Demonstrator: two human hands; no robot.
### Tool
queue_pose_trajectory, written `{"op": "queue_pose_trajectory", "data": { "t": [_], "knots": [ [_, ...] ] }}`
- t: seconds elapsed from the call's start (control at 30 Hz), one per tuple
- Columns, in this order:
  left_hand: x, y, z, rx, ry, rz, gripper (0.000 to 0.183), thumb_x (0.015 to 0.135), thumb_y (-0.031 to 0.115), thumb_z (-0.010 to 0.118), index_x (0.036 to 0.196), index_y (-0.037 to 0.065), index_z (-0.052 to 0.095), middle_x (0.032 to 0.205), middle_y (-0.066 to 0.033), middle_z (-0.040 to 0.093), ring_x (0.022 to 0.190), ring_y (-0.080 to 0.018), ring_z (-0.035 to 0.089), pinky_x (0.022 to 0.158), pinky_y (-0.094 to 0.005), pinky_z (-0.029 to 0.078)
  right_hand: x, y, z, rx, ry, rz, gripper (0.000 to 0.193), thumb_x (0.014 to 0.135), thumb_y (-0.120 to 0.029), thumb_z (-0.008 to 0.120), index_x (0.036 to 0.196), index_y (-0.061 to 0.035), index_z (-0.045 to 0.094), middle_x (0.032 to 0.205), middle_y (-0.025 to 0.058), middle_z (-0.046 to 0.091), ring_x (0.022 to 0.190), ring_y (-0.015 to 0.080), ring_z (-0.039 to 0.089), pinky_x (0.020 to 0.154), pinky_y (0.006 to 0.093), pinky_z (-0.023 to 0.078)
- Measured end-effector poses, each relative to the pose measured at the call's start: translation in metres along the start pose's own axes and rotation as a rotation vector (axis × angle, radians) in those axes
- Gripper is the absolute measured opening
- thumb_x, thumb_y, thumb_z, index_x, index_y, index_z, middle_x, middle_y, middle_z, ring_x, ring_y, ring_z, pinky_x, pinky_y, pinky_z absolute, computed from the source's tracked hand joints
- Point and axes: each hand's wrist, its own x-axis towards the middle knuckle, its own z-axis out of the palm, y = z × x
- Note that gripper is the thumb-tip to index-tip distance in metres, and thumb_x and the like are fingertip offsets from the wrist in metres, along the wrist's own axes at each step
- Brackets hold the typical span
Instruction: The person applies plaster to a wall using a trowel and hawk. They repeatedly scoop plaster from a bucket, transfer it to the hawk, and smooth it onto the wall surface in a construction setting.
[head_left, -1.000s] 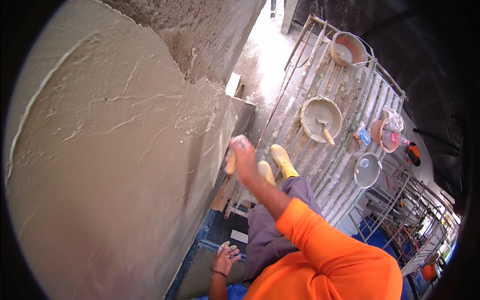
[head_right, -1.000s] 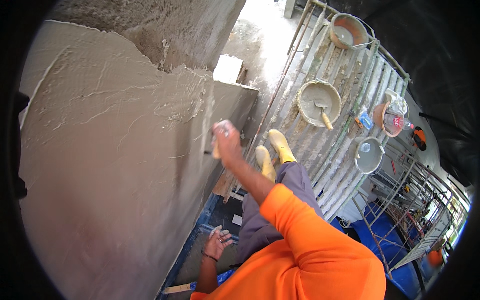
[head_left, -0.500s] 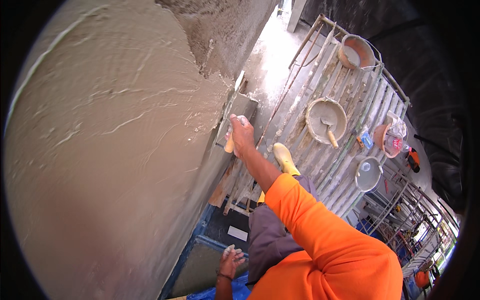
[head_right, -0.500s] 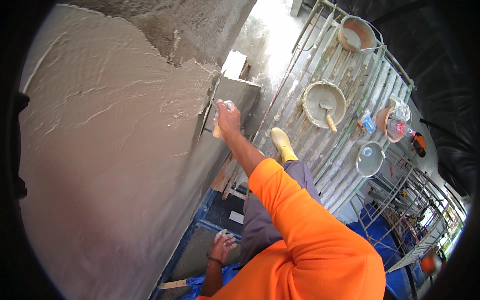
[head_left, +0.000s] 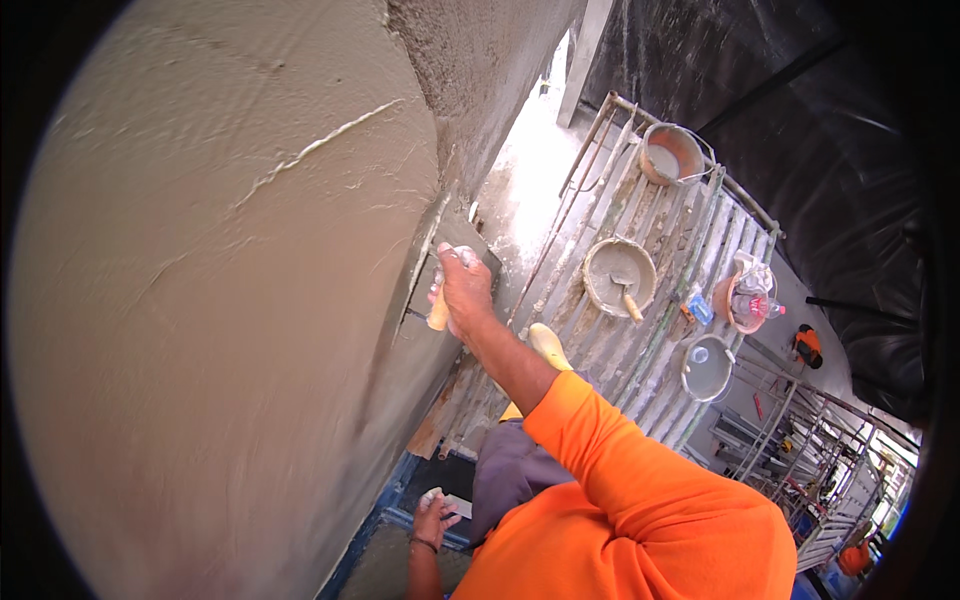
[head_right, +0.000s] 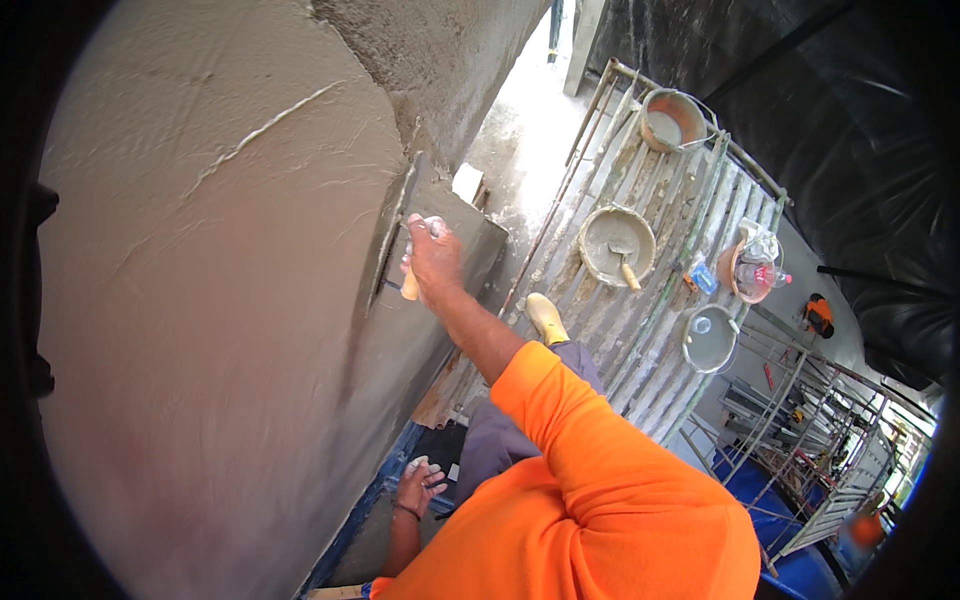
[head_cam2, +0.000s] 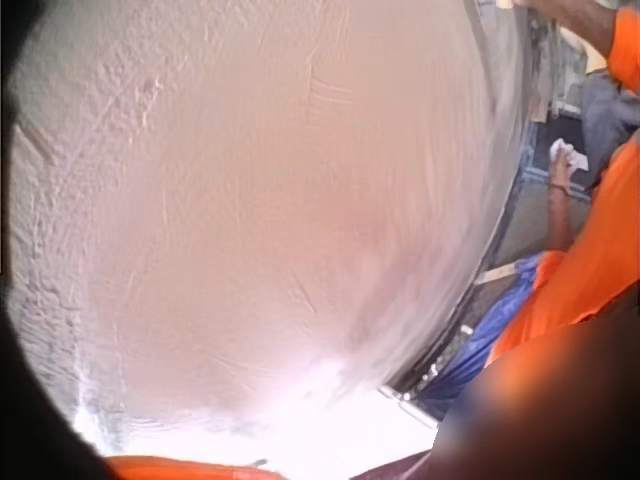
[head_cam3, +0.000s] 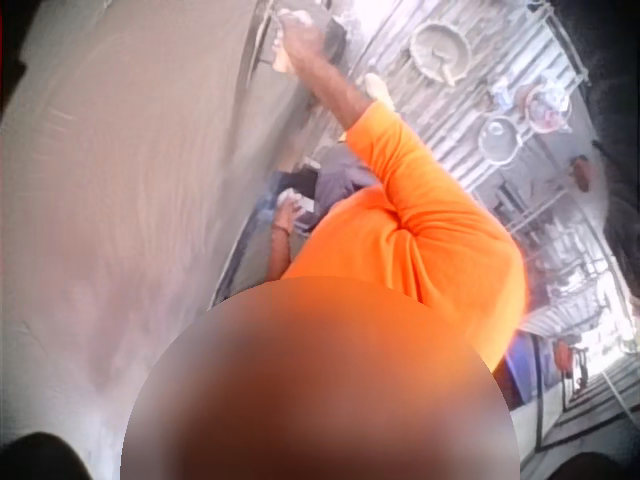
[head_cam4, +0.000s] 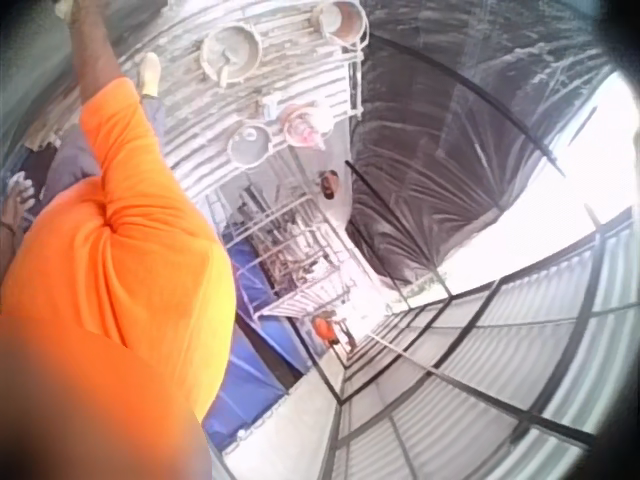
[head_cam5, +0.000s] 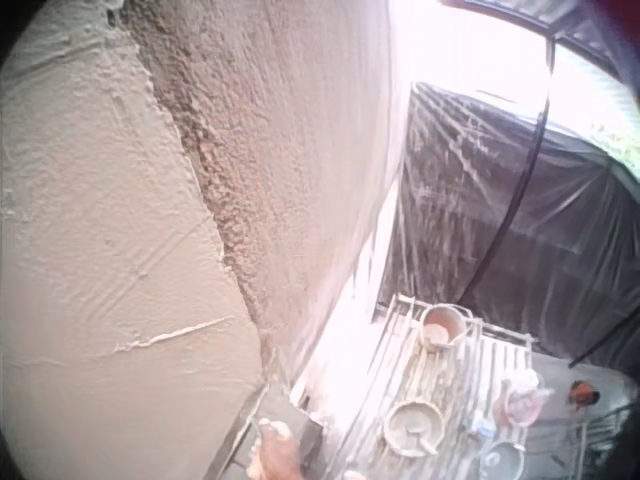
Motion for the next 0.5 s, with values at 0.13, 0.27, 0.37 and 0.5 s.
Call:
{"op": "queue_pose_trajectory", "data": {
  "t": [0.13,0.27,0.37,0.5],
  "knots": [
    [-0.002,0.002,-0.012,0.041,-0.004,0.004,0.047,0.101,0.032,0.062,0.139,0.011,0.046,0.114,-0.0085,0.062,0.099,-0.0226,0.064,0.080,-0.0457,0.059,-0.063,-0.034,0.028,-0.054,-0.090,-0.082,0.022,0.099,-0.031,0.066,0.093,-0.0112,0.059,0.076,0.0003,0.056,0.061,0.0123,0.055,0.054,0.0305,0.050],
    [-0.004,0.008,-0.015,0.076,0.011,0.006,0.045,0.101,0.032,0.062,0.139,0.011,0.047,0.113,-0.0072,0.062,0.100,-0.0213,0.064,0.080,-0.0426,0.059,-0.112,-0.034,0.020,-0.113,-0.335,-0.262,0.026,0.102,-0.031,0.063,0.092,-0.0072,0.058,0.072,-0.0003,0.055,0.060,0.0084,0.056,0.052,0.0272,0.050],
    [-0.010,0.010,-0.016,0.062,0.038,0.017,0.044,0.102,0.031,0.062,0.138,0.011,0.048,0.115,-0.0070,0.062,0.101,-0.0210,0.063,0.082,-0.0422,0.058,-0.092,-0.014,-0.007,0.023,-0.201,-0.111,0.026,0.102,-0.032,0.063,0.094,-0.0074,0.059,0.072,0.0010,0.055,0.057,0.0099,0.054,0.051,0.0274,0.050],
    [-0.019,-0.004,-0.019,0.049,0.066,0.025,0.045,0.101,0.031,0.064,0.138,0.010,0.048,0.114,-0.0078,0.063,0.099,-0.0197,0.064,0.080,-0.0397,0.059,0.005,0.029,-0.054,0.024,0.121,0.029,0.025,0.100,-0.032,0.064,0.092,-0.0092,0.057,0.072,0.0023,0.054,0.055,0.0136,0.054,0.049,0.0305,0.050]
  ]
}}
